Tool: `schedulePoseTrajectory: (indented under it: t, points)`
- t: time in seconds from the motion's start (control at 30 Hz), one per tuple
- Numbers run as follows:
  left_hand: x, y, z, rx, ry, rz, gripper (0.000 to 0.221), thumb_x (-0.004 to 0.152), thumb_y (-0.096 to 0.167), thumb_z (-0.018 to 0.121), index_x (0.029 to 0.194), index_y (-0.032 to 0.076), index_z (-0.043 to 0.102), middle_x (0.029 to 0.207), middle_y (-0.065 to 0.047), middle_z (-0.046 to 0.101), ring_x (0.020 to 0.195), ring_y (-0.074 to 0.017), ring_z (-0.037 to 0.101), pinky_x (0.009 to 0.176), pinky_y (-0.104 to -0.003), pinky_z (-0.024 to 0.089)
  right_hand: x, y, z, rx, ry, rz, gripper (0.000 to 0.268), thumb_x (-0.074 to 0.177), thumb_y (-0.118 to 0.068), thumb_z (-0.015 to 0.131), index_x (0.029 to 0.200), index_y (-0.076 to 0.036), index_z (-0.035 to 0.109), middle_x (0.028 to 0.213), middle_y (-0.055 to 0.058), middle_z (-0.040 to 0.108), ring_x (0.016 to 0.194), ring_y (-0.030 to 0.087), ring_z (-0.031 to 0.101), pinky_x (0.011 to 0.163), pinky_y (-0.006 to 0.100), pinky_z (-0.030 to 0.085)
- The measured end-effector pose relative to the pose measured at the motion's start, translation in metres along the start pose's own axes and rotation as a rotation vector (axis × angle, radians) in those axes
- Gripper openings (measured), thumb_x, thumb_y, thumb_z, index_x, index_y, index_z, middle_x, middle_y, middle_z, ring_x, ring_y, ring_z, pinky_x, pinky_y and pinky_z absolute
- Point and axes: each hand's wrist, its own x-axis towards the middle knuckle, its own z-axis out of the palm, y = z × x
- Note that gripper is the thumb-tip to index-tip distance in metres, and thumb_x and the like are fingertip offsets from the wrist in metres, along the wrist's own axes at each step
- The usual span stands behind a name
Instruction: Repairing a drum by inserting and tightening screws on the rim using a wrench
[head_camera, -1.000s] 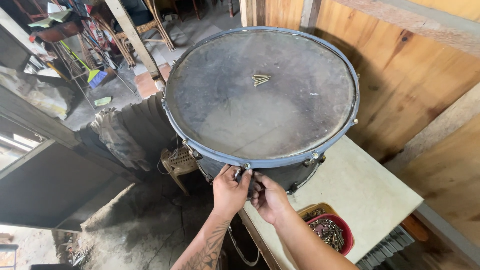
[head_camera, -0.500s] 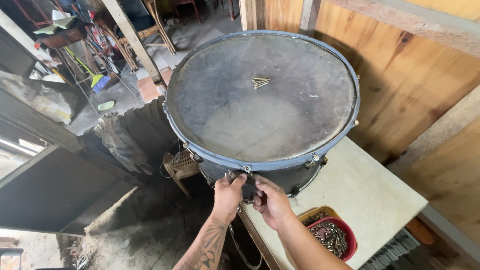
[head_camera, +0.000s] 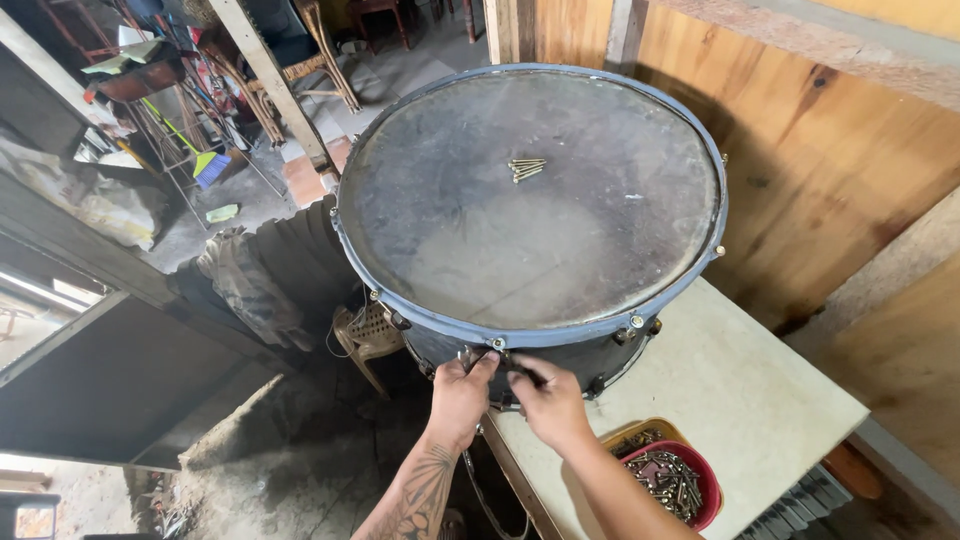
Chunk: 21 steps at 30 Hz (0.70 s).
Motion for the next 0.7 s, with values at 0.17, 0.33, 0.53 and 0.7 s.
schedulePoseTrajectory:
  t: [0.17,0.33,0.53,0.7]
  points:
    - [-0.011,0.015,0.002,0.121,0.035,0.061,0.019,0.093,0.018,0.073,0.076,0.010,0.070,0.074,0.005,0.062,0.072,-0.0097,0.051,0.068,-0.030,0.045,0.001,-0.004,-0.002,0.707,-0.043,0.319,0.033,0.086,-0.004,0.069,0.119,0.003,0.071,0.060,0.002,0.045,0.037,0.016,0.045,0.035,0.029,0.027]
    - [-0.015,0.022,0.004,0.260,0.078,0.087,0.018,0.091,0.024,0.074,0.081,0.009,0.079,0.077,0.004,0.072,0.077,-0.0089,0.060,0.076,-0.029,0.050,0.002,-0.004,-0.002,0.774,-0.130,0.357,0.036,0.088,-0.005,0.061,0.123,0.003,0.066,0.060,0.003,0.042,0.037,0.015,0.041,0.037,0.029,0.023]
    - [-0.009,0.010,0.007,-0.173,0.022,-0.054,0.037,0.093,0.010,0.072,0.071,0.015,0.044,0.053,0.004,0.029,0.042,-0.0076,0.024,0.038,-0.027,0.019,0.003,0.006,0.001,0.666,-0.086,0.296,0.037,0.091,-0.007,0.065,0.125,0.005,0.070,0.060,0.009,0.045,0.034,0.020,0.043,0.031,0.030,0.027]
    - [-0.021,0.027,0.008,0.239,0.103,0.066,0.013,0.089,0.022,0.073,0.083,0.011,0.075,0.082,0.004,0.072,0.083,-0.0100,0.061,0.082,-0.029,0.050,0.007,0.025,0.004,0.592,-0.095,0.197,0.040,0.091,-0.006,0.066,0.129,0.001,0.072,0.056,0.009,0.048,0.035,0.019,0.044,0.031,0.032,0.037]
